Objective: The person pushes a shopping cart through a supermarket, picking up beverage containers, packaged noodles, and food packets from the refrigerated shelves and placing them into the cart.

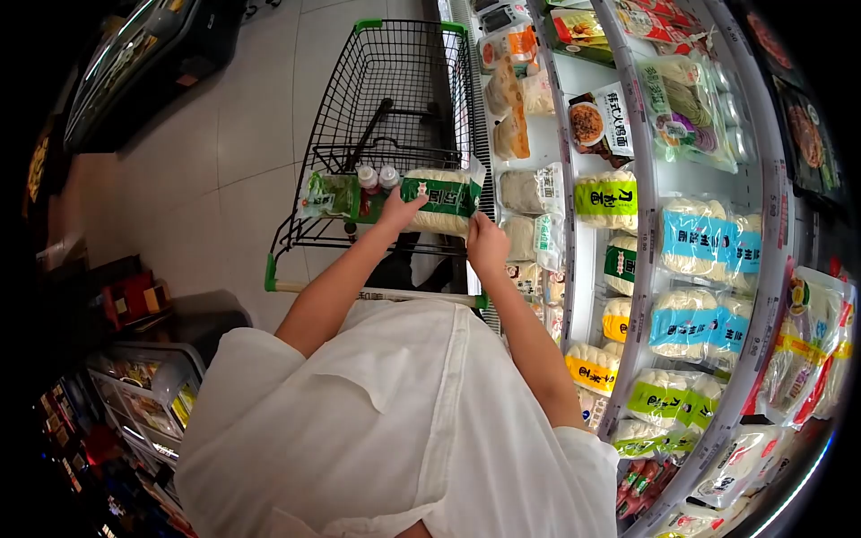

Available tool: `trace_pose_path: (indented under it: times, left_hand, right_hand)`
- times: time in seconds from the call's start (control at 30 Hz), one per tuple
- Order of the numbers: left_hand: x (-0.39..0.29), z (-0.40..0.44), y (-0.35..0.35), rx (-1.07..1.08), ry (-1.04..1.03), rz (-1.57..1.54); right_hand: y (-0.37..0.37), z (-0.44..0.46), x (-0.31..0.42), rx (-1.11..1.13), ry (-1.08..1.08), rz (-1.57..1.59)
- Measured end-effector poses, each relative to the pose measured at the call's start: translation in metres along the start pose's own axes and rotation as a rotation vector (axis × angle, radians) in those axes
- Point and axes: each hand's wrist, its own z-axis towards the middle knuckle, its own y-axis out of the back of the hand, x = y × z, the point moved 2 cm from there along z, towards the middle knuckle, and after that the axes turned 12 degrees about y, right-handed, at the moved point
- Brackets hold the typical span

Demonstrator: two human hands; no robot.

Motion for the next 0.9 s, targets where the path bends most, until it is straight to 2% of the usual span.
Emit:
trace_pose_path:
  times: [0.17,0.23,0.27,0.33,0.4,0.5,0.57,0.63,0.67,0.7,0.73,0.77,0.8,0.83,0.9]
  left_hand:
    - [0.019,-0.002,-0.001,-0.078,-0.203,0.106]
    - [0.013,-0.016,0.006,-0.086,-0.185,0.164]
    - [0.011,-0.025,0.011,-0.091,-0.163,0.219]
    - [0.019,-0.035,0.023,-0.138,-0.212,0.260]
    - [0.019,-0.059,0.034,-0.242,-0.293,0.442]
    - [0.007,-0.106,0.056,-0.265,-0.331,0.571]
    - [0.010,-0.135,0.075,-0.311,-0.389,0.593]
    - [0.013,-0.162,0.097,-0.382,-0.544,0.605]
    - [0.021,-0.169,0.110,-0.393,-0.541,0.608]
    - [0.031,-0.176,0.123,-0.516,-0.656,0.695]
    - [0.039,-0.185,0.134,-0.641,-0.768,0.784]
    - [0.049,-0.191,0.143,-0.657,-0.761,0.791]
    - [0.058,-0.200,0.151,-0.676,-0.644,0.812]
    - [0.065,-0.207,0.158,-0.694,-0.526,0.829]
    - [0.067,-0.214,0.161,-0.700,-0.460,0.823]
  right_hand:
    - [-0.014,-0.011,-0.019,0.035,0.069,0.010]
    - [-0.014,-0.016,-0.018,0.219,0.034,-0.021]
    - [-0.012,-0.021,-0.016,0.217,0.040,-0.014]
    - [0.000,-0.031,-0.008,0.028,0.071,0.126]
    - [0.022,-0.044,0.005,0.029,0.123,0.139]
    - [0.051,-0.071,0.024,-0.020,0.259,0.111]
    - [0.060,-0.091,0.030,0.082,0.471,0.068]
    - [0.045,-0.106,0.018,0.184,0.657,0.139]
    - [0.033,-0.115,0.007,0.282,0.660,0.120]
    - [0.025,-0.122,0.002,0.379,0.665,0.101]
    - [0.022,-0.121,0.002,0.378,0.676,0.112]
    - [0.018,-0.118,0.004,0.298,0.739,0.090]
    - [0.018,-0.117,0.009,0.218,0.799,0.070]
    - [0.017,-0.116,0.010,0.272,0.730,0.044]
    - [0.024,-0.111,0.017,0.271,0.716,0.053]
